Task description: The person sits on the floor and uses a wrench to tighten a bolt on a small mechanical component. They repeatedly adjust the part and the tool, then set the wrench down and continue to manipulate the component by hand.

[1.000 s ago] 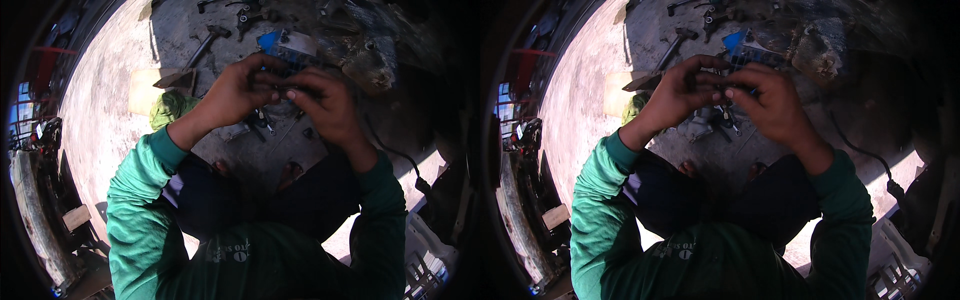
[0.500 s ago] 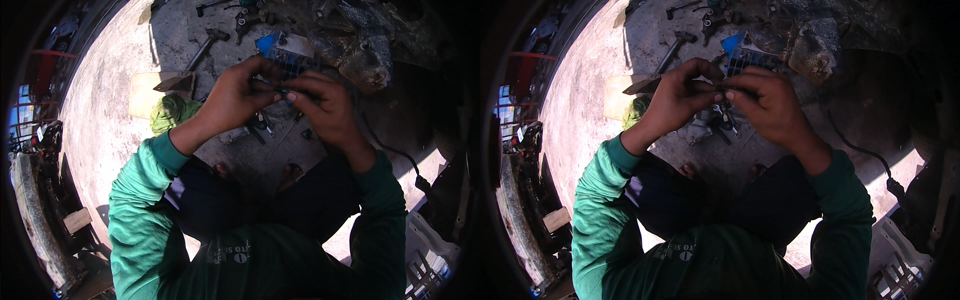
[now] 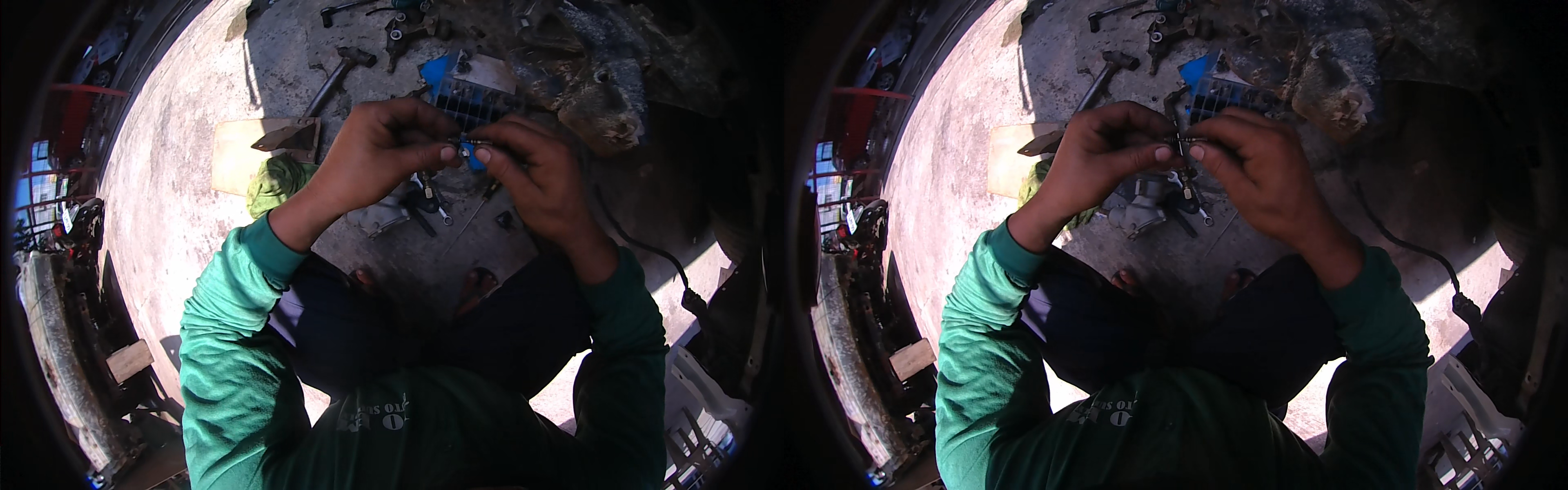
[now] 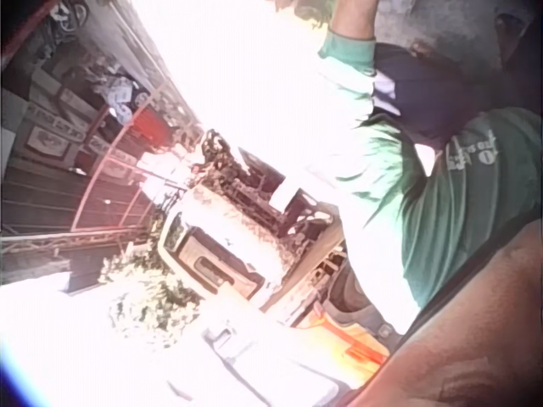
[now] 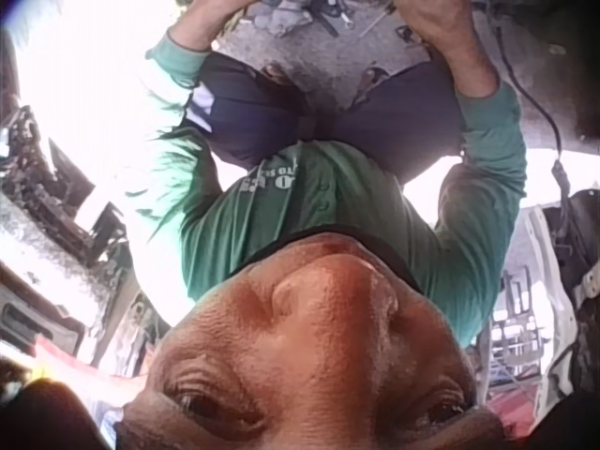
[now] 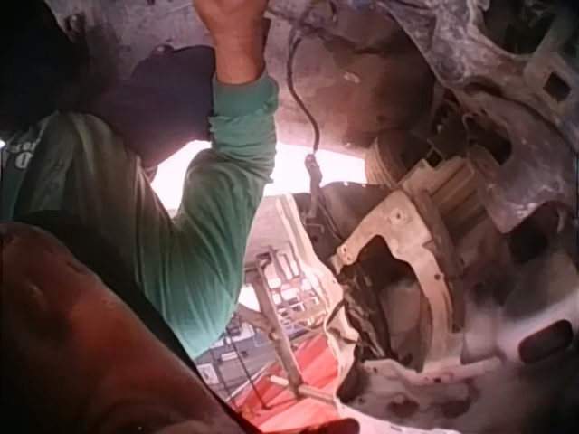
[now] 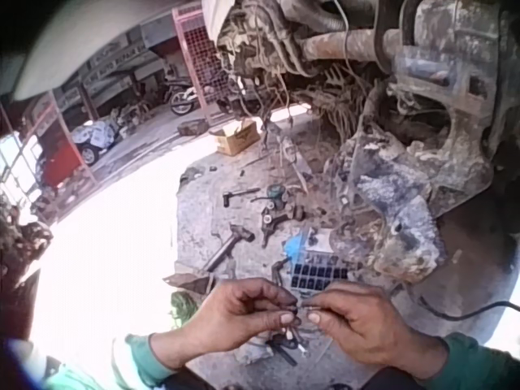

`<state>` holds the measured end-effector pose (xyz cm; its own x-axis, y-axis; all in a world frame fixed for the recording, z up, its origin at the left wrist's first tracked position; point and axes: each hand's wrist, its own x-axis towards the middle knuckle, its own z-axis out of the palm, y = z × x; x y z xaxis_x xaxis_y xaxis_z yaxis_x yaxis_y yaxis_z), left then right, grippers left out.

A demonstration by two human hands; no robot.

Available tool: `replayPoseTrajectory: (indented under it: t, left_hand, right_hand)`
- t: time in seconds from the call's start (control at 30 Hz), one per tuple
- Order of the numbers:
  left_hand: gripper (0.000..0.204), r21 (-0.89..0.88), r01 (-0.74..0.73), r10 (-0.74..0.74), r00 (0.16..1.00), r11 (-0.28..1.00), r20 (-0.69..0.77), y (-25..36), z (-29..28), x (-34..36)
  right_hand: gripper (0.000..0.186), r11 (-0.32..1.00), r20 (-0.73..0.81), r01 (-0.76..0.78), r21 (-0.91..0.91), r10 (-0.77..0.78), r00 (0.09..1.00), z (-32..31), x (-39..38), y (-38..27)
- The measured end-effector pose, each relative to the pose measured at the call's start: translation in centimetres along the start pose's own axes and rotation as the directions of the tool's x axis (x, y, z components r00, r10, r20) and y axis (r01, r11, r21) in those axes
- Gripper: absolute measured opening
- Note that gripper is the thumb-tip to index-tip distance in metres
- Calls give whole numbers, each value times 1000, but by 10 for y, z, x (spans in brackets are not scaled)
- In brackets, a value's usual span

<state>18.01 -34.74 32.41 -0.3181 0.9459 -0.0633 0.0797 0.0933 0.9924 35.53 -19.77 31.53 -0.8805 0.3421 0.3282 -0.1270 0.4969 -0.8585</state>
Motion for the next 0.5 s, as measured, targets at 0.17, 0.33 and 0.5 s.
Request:
replayPoseTrajectory:
  t: [0.17, 0.33, 0.5]
  left_hand:
    - [24, 8, -1, 0, 1000, 1000, 12, 1, -2, 0]
    - [26, -48, 55, -53, 997, 997, 56, 9, -3, 0]
    - [28, -49, 90, -84, 990, 995, 111, 12, -5, 0]
  right_hand:
    - [19, 998, 12, 24, -61, -23, 1000, 2, 1, 1]
    - [19, 998, 1, 31, -52, -31, 1000, 1, 2, 2]
    - [17, 994, -17, 83, -75, -85, 996, -3, 4, -2]
